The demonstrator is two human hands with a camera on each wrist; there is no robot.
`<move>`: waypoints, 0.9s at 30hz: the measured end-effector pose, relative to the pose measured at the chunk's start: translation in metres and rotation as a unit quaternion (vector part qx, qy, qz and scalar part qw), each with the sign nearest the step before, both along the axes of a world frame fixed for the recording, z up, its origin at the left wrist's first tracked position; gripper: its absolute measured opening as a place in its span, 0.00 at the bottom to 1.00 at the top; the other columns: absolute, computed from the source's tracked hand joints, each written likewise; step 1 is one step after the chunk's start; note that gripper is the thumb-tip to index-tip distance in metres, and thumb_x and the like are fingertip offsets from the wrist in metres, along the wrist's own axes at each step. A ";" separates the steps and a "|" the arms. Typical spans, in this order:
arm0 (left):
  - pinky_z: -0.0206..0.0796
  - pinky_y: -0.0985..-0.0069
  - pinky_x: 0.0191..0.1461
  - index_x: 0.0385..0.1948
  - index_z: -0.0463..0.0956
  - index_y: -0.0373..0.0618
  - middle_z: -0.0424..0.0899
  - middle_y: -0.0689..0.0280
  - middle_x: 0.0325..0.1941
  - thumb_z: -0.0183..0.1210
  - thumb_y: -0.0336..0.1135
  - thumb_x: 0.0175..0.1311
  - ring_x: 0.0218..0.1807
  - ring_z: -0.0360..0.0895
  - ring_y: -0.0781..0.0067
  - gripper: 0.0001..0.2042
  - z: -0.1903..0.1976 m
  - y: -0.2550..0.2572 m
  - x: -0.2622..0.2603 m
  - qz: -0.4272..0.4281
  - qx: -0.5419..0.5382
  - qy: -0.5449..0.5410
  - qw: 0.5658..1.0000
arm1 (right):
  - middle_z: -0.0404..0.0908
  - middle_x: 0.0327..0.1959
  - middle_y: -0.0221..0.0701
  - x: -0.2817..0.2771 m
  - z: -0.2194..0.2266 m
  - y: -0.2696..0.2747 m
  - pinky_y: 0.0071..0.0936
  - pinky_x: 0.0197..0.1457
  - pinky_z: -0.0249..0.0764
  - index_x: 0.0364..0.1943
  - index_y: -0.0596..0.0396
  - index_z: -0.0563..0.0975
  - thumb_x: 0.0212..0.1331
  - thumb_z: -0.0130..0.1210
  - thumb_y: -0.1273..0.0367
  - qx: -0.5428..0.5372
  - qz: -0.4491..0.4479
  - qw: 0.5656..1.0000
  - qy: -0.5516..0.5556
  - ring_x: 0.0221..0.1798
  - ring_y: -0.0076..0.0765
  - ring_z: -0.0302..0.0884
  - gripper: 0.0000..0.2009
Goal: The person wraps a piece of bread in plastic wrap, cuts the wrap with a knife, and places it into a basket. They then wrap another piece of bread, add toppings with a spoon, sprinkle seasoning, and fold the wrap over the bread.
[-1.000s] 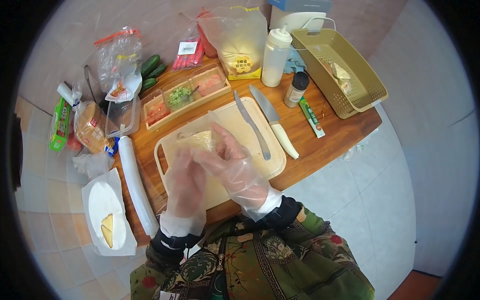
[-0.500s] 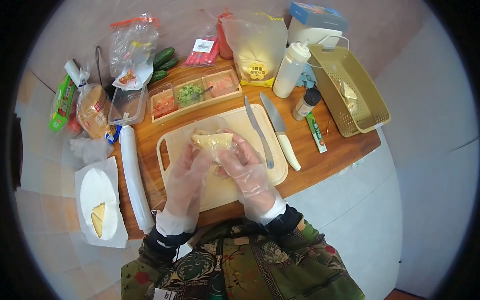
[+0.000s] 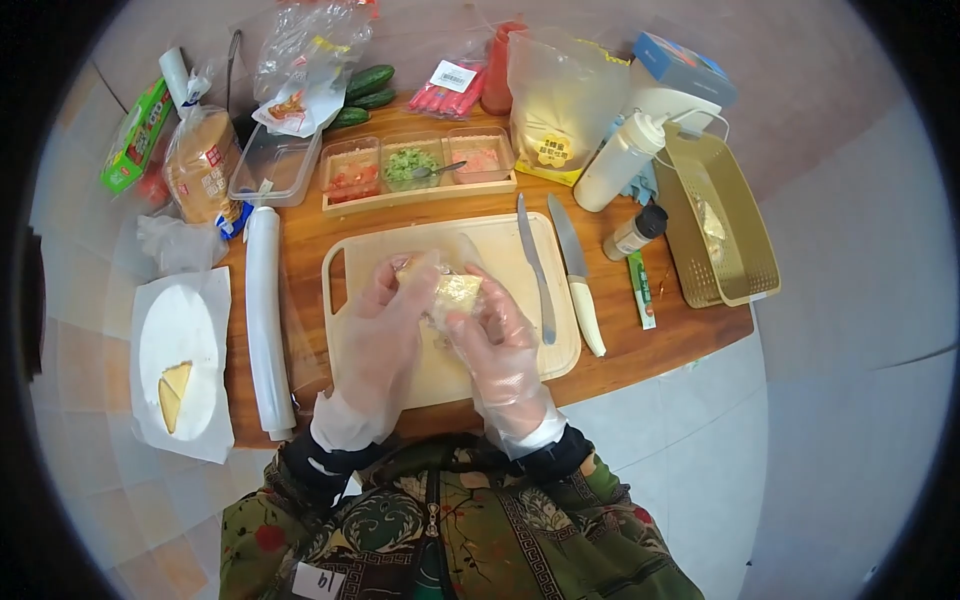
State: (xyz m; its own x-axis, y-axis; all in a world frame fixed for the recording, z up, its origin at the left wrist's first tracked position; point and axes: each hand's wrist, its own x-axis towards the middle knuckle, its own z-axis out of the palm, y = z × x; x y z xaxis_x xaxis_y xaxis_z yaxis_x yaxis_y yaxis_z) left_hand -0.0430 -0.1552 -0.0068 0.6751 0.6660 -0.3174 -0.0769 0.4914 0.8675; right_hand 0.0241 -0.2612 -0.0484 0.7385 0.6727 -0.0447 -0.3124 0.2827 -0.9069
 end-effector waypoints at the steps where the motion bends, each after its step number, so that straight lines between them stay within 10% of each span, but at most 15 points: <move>1: 0.67 0.80 0.58 0.57 0.73 0.42 0.81 0.70 0.50 0.57 0.29 0.72 0.52 0.76 0.82 0.14 0.002 0.005 -0.002 -0.020 0.018 0.029 0.999 | 0.79 0.52 0.28 0.001 0.002 0.000 0.17 0.43 0.73 0.70 0.60 0.65 0.68 0.55 0.76 0.008 0.010 1.000 0.014 0.45 0.18 0.76 0.26; 3: 0.66 0.80 0.58 0.58 0.73 0.42 0.81 0.70 0.50 0.56 0.30 0.73 0.52 0.76 0.82 0.14 -0.001 0.011 -0.008 -0.040 0.035 0.057 0.997 | 0.79 0.52 0.28 0.005 0.006 0.000 0.19 0.43 0.74 0.70 0.59 0.65 0.68 0.55 0.75 0.008 0.013 0.999 0.046 0.45 0.19 0.76 0.26; 5: 0.65 0.81 0.58 0.60 0.72 0.42 0.81 0.70 0.50 0.58 0.32 0.72 0.51 0.76 0.81 0.17 -0.015 0.013 -0.014 -0.067 0.379 0.059 0.921 | 0.79 0.52 0.29 0.006 0.008 -0.001 0.21 0.43 0.75 0.70 0.59 0.65 0.69 0.55 0.74 0.008 0.014 0.997 0.077 0.46 0.21 0.77 0.26; 6: 0.65 0.81 0.58 0.60 0.72 0.42 0.81 0.70 0.50 0.58 0.32 0.72 0.51 0.76 0.81 0.17 -0.019 0.013 -0.013 -0.066 0.379 0.058 0.921 | 0.80 0.52 0.29 0.006 0.008 -0.002 0.21 0.43 0.75 0.71 0.58 0.64 0.69 0.54 0.74 0.023 0.016 0.997 0.070 0.46 0.22 0.77 0.26; 8: 0.66 0.79 0.59 0.62 0.71 0.42 0.81 0.70 0.51 0.59 0.30 0.71 0.53 0.76 0.79 0.19 -0.024 0.013 -0.012 -0.084 0.028 -0.055 0.995 | 0.80 0.52 0.29 0.006 0.008 -0.002 0.22 0.42 0.75 0.71 0.58 0.64 0.68 0.54 0.74 0.037 0.019 0.997 0.063 0.46 0.23 0.77 0.27; 11: 0.66 0.76 0.61 0.64 0.69 0.41 0.80 0.69 0.54 0.60 0.27 0.69 0.56 0.75 0.76 0.22 -0.012 0.005 -0.013 -0.178 0.005 -0.116 0.977 | 0.79 0.54 0.31 0.017 -0.006 -0.004 0.22 0.43 0.75 0.72 0.57 0.62 0.69 0.54 0.71 0.050 0.039 0.993 0.098 0.46 0.25 0.77 0.28; 12: 0.66 0.76 0.61 0.64 0.69 0.41 0.80 0.69 0.54 0.60 0.27 0.69 0.56 0.75 0.76 0.22 -0.016 0.004 -0.014 -0.177 0.004 -0.117 0.977 | 0.79 0.55 0.31 0.025 -0.011 -0.001 0.21 0.42 0.73 0.73 0.57 0.61 0.70 0.54 0.67 -0.016 0.004 0.972 -0.234 0.46 0.25 0.77 0.28; 13: 0.65 0.75 0.63 0.64 0.68 0.41 0.79 0.69 0.56 0.60 0.27 0.69 0.58 0.74 0.76 0.23 -0.024 0.004 -0.014 -0.174 0.002 -0.144 0.974 | 0.78 0.57 0.31 0.029 -0.014 -0.001 0.21 0.42 0.72 0.73 0.56 0.60 0.71 0.53 0.63 -0.079 -0.033 0.838 -0.539 0.47 0.26 0.76 0.29; 14: 0.65 0.74 0.64 0.65 0.67 0.41 0.78 0.68 0.58 0.61 0.26 0.68 0.60 0.73 0.76 0.23 -0.028 0.004 -0.014 -0.171 0.001 -0.171 0.970 | 0.78 0.57 0.31 0.026 -0.016 -0.006 0.21 0.42 0.72 0.73 0.56 0.60 0.71 0.53 0.63 -0.079 -0.032 0.837 -0.540 0.47 0.26 0.76 0.29; 15: 0.65 0.74 0.64 0.65 0.67 0.41 0.78 0.68 0.58 0.61 0.26 0.68 0.60 0.73 0.76 0.23 -0.029 0.005 -0.015 -0.171 0.001 -0.172 0.970 | 0.77 0.58 0.31 0.014 0.006 -0.003 0.21 0.42 0.71 0.73 0.55 0.60 0.72 0.52 0.60 -0.006 0.011 0.978 -0.209 0.48 0.26 0.75 0.30; 16: 0.64 0.73 0.65 0.66 0.67 0.41 0.77 0.68 0.60 0.61 0.26 0.68 0.61 0.72 0.76 0.25 -0.029 0.006 -0.016 -0.170 -0.005 -0.183 0.968 | 0.76 0.59 0.31 0.007 0.018 -0.002 0.21 0.42 0.71 0.73 0.54 0.60 0.72 0.51 0.58 0.068 0.052 0.985 0.152 0.48 0.27 0.75 0.30; 27: 0.64 0.78 0.66 0.67 0.68 0.39 0.78 0.66 0.61 0.58 0.28 0.71 0.60 0.73 0.77 0.23 -0.019 0.015 -0.025 -0.146 0.023 -0.169 0.975 | 0.76 0.55 0.31 0.012 0.005 -0.009 0.20 0.32 0.67 0.73 0.53 0.61 0.71 0.53 0.55 0.096 0.125 0.966 0.204 0.39 0.27 0.72 0.31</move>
